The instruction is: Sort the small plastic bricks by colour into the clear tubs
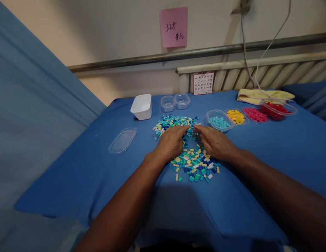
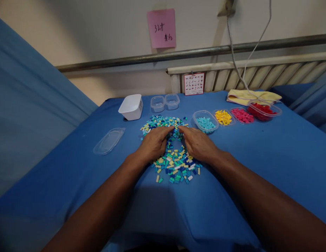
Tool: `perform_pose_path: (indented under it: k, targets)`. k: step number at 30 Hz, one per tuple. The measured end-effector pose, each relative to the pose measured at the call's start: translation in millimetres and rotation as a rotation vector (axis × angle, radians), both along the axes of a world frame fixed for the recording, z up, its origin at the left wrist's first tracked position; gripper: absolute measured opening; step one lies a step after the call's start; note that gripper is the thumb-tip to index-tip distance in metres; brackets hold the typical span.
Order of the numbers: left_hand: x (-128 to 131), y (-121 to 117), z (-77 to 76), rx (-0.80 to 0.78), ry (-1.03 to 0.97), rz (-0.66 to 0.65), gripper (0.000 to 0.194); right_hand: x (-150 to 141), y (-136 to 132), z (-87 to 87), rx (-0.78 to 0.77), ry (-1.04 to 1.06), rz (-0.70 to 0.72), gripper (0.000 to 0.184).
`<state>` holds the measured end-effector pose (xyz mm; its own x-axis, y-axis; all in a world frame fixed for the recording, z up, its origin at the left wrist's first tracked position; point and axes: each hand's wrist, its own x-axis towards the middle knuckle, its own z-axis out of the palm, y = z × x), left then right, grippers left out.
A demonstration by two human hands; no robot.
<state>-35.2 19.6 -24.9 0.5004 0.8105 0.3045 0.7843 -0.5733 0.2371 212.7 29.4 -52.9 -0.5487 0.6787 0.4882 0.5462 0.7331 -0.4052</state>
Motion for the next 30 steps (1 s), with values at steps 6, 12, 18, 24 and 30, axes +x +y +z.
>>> perform_pose_path:
  k: [6,12,18,24,30]
  targets:
    - [-3,-2,2.7,-0.020,0.032,-0.028,0.060,2,-2,3.1,0.026,-0.004,-0.018,0.053]
    - [-2,-9,3.7,-0.006,-0.002,-0.047,0.057,5,-4,1.2,0.013,-0.046,-0.090,0.051]
    - [-7,-12,8.0,0.025,-0.108,0.014,0.049,6,-8,2.3,-0.008,0.028,-0.089,0.051]
    - [-15,-11,11.4,-0.047,-0.162,0.069,0.055,1,-8,1.8,0.029,-0.029,0.041,0.057]
    - [-13,-12,13.2,-0.071,-0.081,0.143,0.056,1,-10,4.8,0.046,-0.022,0.079,0.056]
